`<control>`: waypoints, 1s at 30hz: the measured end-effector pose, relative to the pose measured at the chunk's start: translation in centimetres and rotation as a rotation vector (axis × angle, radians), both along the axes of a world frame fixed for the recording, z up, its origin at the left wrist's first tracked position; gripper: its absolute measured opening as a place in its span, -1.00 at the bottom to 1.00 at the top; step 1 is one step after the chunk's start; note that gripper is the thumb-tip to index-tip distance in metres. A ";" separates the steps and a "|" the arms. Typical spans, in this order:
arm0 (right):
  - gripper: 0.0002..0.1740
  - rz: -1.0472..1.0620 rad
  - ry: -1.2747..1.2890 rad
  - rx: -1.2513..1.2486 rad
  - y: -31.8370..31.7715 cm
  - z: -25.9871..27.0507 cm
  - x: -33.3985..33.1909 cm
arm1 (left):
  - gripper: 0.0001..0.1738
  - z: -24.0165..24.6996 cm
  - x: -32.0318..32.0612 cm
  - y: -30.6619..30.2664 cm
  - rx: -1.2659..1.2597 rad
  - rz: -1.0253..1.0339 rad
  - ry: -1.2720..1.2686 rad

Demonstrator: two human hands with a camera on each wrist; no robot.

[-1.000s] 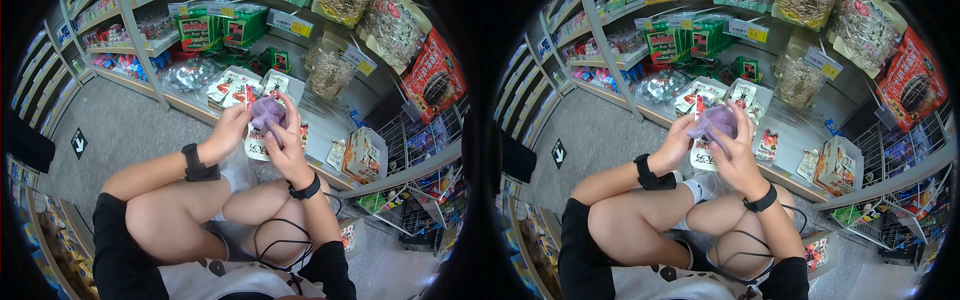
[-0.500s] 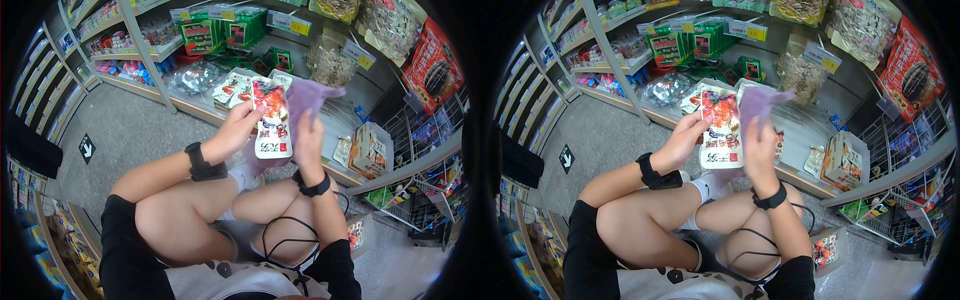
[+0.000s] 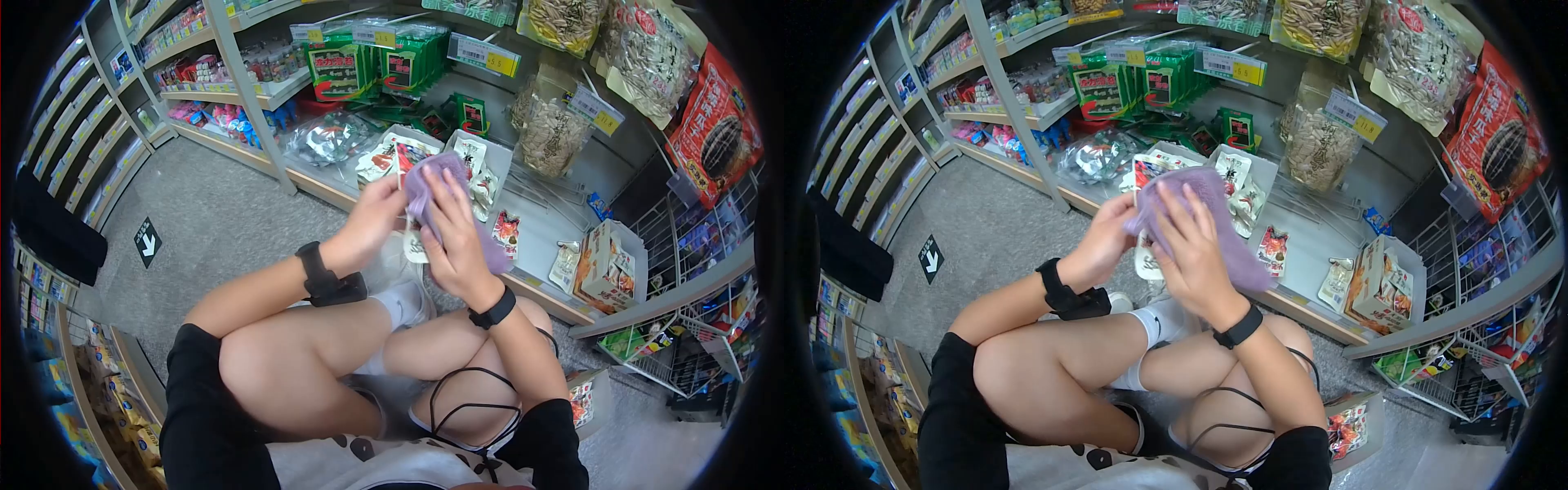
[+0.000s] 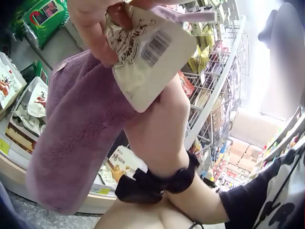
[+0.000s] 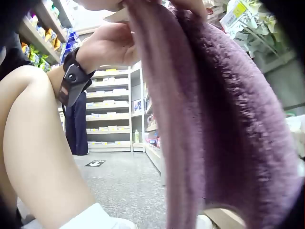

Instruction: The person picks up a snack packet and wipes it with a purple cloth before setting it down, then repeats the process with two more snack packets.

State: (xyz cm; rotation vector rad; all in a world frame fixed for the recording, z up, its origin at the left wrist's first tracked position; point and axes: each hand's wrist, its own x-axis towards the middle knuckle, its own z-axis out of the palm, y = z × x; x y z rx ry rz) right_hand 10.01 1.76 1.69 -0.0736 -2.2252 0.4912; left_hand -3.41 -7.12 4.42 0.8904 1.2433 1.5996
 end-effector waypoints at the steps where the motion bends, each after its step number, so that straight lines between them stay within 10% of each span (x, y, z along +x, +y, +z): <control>1: -0.49 0.039 -0.011 0.036 -0.1 0.2 0.2 | -0.75 0.0 -0.5 0.2 0.060 0.025 -0.010; 12: -0.51 -0.005 0.128 -0.537 2.5 -0.7 -0.3 | -0.37 0.6 1.3 -0.2 0.098 -0.201 0.118; 20: -0.52 0.021 0.114 -0.090 0.4 0.2 1.2 | -0.54 1.3 1.6 -0.2 0.191 0.025 0.043; 26: -0.53 0.180 0.173 -0.523 1.4 -1.2 0.7 | -0.54 1.9 1.6 0.2 0.031 0.027 -0.137; 30: -0.52 0.016 0.090 -0.152 1.9 -1.7 1.3 | -0.36 0.8 1.6 0.8 0.031 0.013 -0.059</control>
